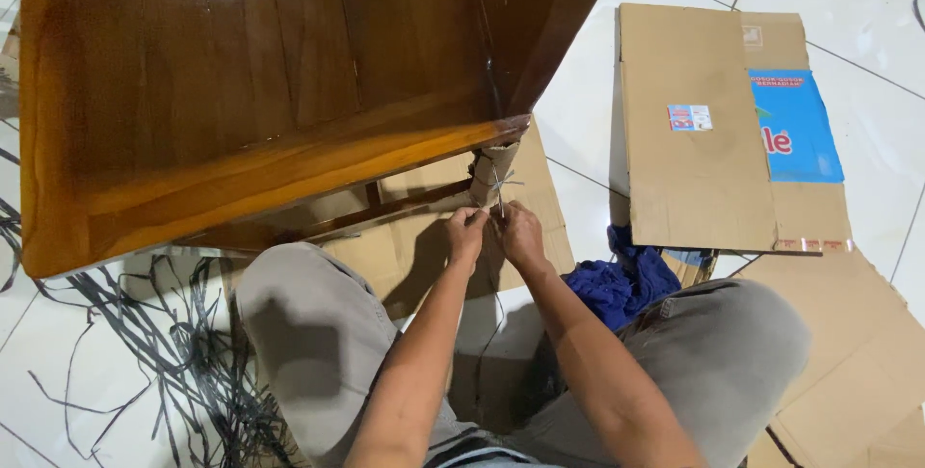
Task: Wrapping the legs of a wooden chair with cardboard and securing them with plastic ties.
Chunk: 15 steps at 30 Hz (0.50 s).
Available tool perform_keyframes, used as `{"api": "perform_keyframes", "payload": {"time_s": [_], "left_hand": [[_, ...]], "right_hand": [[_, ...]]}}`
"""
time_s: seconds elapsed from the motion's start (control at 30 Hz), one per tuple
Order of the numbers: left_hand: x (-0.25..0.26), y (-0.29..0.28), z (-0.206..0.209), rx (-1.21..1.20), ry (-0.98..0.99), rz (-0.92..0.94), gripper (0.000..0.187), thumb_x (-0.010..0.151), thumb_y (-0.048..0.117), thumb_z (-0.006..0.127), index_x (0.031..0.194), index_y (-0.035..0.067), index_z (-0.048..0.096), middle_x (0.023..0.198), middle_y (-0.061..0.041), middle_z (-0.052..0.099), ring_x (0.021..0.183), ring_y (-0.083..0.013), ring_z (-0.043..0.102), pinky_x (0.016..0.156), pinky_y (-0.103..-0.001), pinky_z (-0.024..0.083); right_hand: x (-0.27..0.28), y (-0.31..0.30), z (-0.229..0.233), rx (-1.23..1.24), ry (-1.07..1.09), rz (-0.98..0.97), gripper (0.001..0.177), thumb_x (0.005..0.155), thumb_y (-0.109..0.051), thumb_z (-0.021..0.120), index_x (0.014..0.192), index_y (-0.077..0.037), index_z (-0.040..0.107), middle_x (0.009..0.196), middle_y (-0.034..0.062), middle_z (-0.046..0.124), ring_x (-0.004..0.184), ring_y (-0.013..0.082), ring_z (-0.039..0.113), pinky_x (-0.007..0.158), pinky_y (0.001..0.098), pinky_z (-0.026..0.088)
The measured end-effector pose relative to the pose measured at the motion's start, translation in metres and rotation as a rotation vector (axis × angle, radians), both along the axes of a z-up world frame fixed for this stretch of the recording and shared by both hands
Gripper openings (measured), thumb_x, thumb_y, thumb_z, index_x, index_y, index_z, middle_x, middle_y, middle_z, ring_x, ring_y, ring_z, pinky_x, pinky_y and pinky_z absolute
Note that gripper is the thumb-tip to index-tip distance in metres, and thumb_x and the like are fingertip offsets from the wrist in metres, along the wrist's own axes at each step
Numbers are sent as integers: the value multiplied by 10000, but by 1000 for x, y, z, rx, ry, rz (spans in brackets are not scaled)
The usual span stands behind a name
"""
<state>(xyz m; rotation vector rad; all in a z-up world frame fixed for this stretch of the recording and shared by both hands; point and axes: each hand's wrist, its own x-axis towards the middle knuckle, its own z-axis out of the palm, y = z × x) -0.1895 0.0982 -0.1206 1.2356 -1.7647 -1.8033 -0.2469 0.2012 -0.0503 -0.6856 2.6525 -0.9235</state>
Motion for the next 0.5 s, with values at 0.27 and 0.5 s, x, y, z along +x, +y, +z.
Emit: {"api": "perform_keyframes", "payload": {"time_s": [0.27,0.5], "left_hand": [[-2,1,46,435,58,81,204,919,253,638,1000,97,743,966,-63,688,987,-228,647,954,-400,490],[-10,0,0,575,189,125,214,972,108,685,1151,0,728,1120,-150,681,1087,-263,626,1014,-404,489]], "right_hand": [[5,-5,7,-43,-99,-101,185,975,-314,622,963,-152,710,870,179,659,891,443,691,754,561,564],[6,-11,0,-14,-116,-163,246,972,-360,628,936,-122,677,836,215,671,913,471,685,781,596,553]]}}
